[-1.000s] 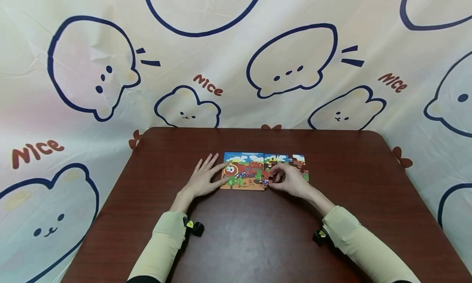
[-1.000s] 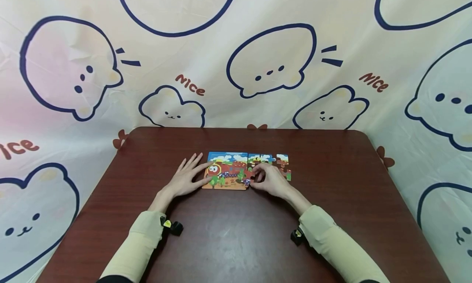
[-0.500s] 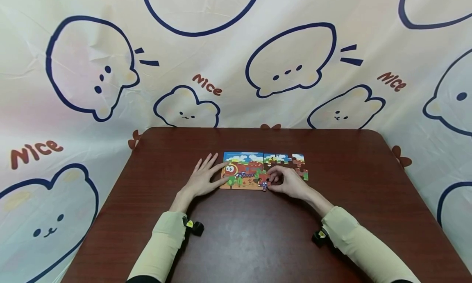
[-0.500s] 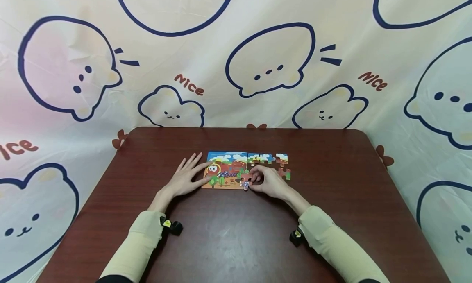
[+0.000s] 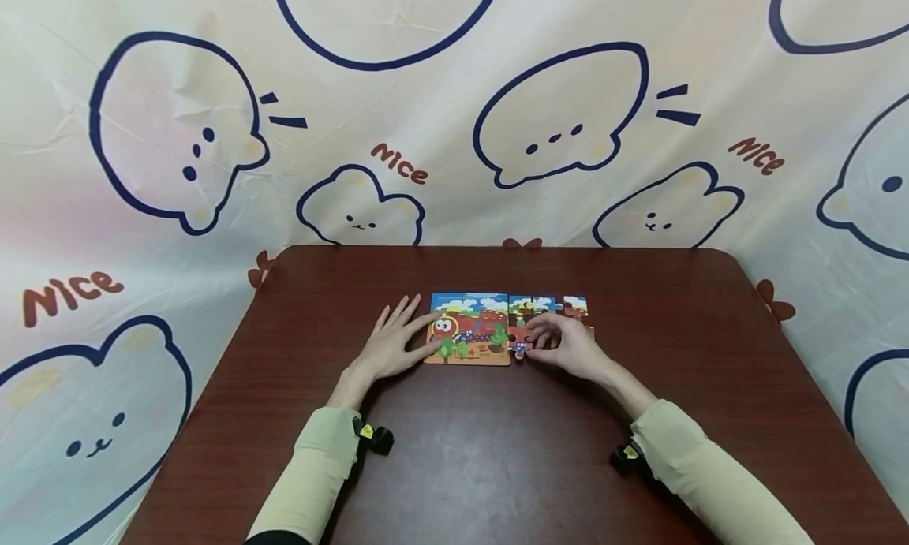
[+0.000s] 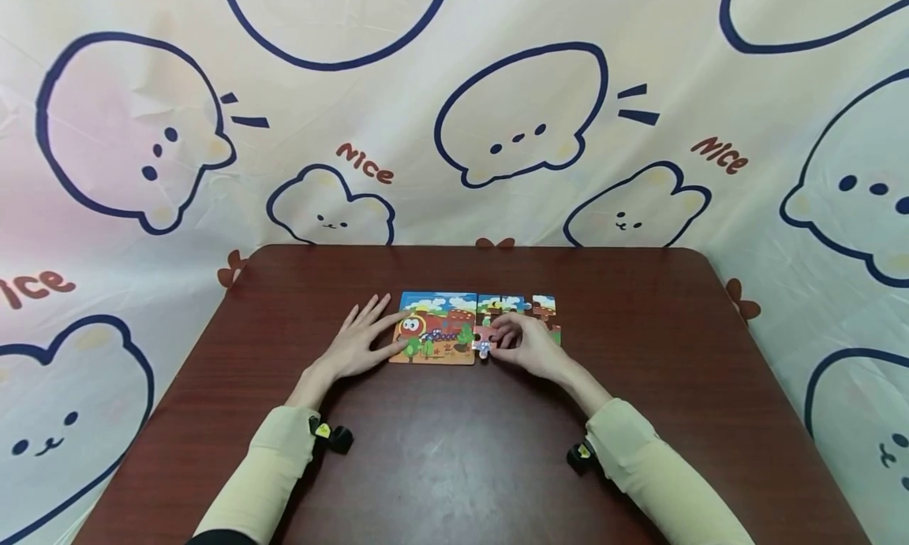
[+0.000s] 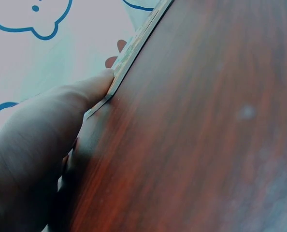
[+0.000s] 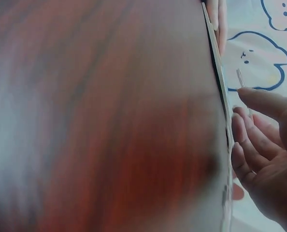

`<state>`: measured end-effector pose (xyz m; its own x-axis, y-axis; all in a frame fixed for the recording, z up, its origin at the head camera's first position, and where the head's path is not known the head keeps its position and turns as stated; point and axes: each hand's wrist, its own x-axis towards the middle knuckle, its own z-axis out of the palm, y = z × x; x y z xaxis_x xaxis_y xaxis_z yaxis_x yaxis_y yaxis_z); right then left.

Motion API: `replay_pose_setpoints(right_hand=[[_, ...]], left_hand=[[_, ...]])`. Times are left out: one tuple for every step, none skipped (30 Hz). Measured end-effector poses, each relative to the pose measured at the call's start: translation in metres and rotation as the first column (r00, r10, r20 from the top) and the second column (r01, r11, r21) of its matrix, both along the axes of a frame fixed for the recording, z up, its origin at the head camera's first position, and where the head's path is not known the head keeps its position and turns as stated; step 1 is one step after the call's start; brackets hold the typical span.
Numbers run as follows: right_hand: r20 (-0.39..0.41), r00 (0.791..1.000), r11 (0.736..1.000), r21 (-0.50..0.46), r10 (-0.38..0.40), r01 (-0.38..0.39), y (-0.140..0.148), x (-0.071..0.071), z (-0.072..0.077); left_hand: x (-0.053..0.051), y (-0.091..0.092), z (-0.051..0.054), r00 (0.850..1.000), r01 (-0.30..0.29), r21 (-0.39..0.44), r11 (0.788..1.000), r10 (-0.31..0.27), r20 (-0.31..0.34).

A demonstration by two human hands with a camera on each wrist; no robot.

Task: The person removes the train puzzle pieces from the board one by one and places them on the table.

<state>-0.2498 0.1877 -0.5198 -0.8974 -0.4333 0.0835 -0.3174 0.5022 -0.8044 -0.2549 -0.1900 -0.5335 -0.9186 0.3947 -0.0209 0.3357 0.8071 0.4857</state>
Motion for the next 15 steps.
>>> replay_pose_setpoints(right_hand=[[-0.010,1.000,1.000,0.019,-0.011,0.011,0.002,0.000,0.002],[-0.014,1.000,0.999,0.034,-0.021,0.021,0.005,0.000,0.003],[-0.019,0.999,0.998,0.049,-0.029,0.030,0.007,-0.001,0.004],[-0.022,0.999,0.997,0.064,-0.040,0.041,0.010,-0.002,0.005],[-0.025,0.999,0.996,0.075,-0.046,0.048,0.012,-0.003,0.006],[-0.031,0.998,0.995,0.084,-0.047,0.049,0.015,-0.004,0.006],[-0.033,0.998,0.994,0.091,-0.050,0.053,0.017,-0.005,0.007],[-0.035,0.998,0.994,0.098,-0.054,0.057,0.019,-0.006,0.007],[-0.037,0.998,0.993,0.105,-0.054,0.058,0.021,-0.007,0.007],[-0.038,0.998,0.992,0.112,-0.055,0.059,0.023,-0.007,0.007],[-0.043,0.998,0.991,0.119,-0.050,0.055,0.025,-0.008,0.007],[-0.048,0.997,0.990,0.130,-0.053,0.059,0.026,-0.008,0.006],[-0.054,0.997,0.988,0.143,-0.054,0.061,0.027,-0.008,0.006],[-0.067,0.996,0.986,0.157,-0.054,0.064,0.028,-0.009,0.005],[-0.089,0.995,0.983,0.174,-0.046,0.061,0.030,-0.010,0.004]], left_hand=[[0.000,0.000,0.000,1.000,0.001,-0.003,1.000,-0.001,-0.004],[-0.001,0.000,0.000,1.000,0.002,-0.006,1.000,-0.002,-0.006],[-0.001,0.000,-0.001,1.000,0.003,-0.007,1.000,-0.003,-0.007],[-0.001,0.000,-0.001,1.000,0.003,-0.008,1.000,-0.003,-0.008],[-0.001,0.000,-0.001,1.000,0.003,-0.007,1.000,-0.003,-0.008],[-0.002,0.000,-0.001,1.000,0.003,-0.007,1.000,-0.003,-0.009],[-0.002,0.000,-0.001,1.000,0.003,-0.005,1.000,-0.004,-0.008],[-0.002,0.000,-0.001,1.000,0.004,-0.004,1.000,-0.004,-0.007],[-0.001,0.000,-0.001,1.000,0.003,-0.002,1.000,-0.003,-0.007],[-0.001,0.001,0.000,1.000,0.003,-0.001,1.000,-0.003,-0.007],[-0.001,0.001,0.000,1.000,0.002,0.000,1.000,-0.002,-0.007],[0.000,0.001,0.000,1.000,0.001,0.000,1.000,-0.001,-0.007],[0.000,0.000,0.000,1.000,0.000,0.002,1.000,0.000,-0.008],[0.000,0.000,-0.001,1.000,-0.001,0.002,1.000,0.001,-0.009],[0.000,0.000,-0.001,1.000,-0.002,0.002,1.000,0.002,-0.008]])
